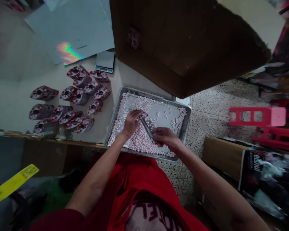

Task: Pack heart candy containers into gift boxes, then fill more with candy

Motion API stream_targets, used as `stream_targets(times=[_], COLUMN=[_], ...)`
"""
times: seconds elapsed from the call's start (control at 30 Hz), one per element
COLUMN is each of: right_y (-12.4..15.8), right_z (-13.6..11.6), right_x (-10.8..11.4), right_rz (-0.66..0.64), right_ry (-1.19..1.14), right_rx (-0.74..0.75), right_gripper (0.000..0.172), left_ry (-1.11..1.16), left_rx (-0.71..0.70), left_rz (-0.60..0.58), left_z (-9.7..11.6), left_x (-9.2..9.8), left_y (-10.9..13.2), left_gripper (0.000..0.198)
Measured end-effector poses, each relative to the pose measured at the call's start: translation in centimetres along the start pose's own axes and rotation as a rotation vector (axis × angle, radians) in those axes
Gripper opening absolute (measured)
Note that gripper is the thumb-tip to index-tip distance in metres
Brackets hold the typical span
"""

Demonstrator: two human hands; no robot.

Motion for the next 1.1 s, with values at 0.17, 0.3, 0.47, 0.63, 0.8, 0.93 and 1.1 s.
stream_targets(times=[0.17, 0.3, 0.47, 0.63, 0.8, 0.93, 1.1], right_y=[1.5, 1.2, -2.1, -8.0, -11.6, -11.5, -6.5], right_z=[1.0, 4.4, 6.9, 4.4, 2.1, 3.8, 3.1], right_x=[0.7, 5.8, 12.2, 10.7, 6.1, 3.1, 0.9], right_rz=[-0.004, 0.264, 0.712, 0.745, 0.565, 0.161, -0.074], right_ry=[0.011, 0.335, 0.942, 1.172, 0.935, 0.464, 0.329], right_rx=[0.022, 0.114, 0.130, 0.186, 0.376, 0.341, 0.337], right_gripper=[0.036, 0.037, 0.040, 0.042, 0.042, 0.043, 0.051], left_ry=[0.026, 0.012, 0.281, 0.205, 0.001, -0.240, -0.362], left_rx=[0.076, 0.294, 0.435, 0.420, 0.322, 0.274, 0.269], left_rz=[0.000, 0.150, 0.217, 0.227, 0.326, 0.327, 0.267], left_z=[0.2, -1.0, -2.7, -4.0, -3.2, -1.3, 0.1], left_x=[1.0, 3.9, 4.9, 5.3, 7.3, 8.6, 8.4], left_y=[0.3, 1.8, 3.6, 3.2, 2.5, 2.6, 3.1], left_gripper=[0.038, 0.038, 0.039, 0.043, 0.042, 0.044, 0.043])
Point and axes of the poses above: each hand's wrist, its own y-axis away from the middle knuckle, its own x-axis out of the back of the hand, z = x × y, the point moved 9 cm from there along -y, towards the middle knuckle, and after that the axes turned 5 degrees about y, right-handed, at the moved point
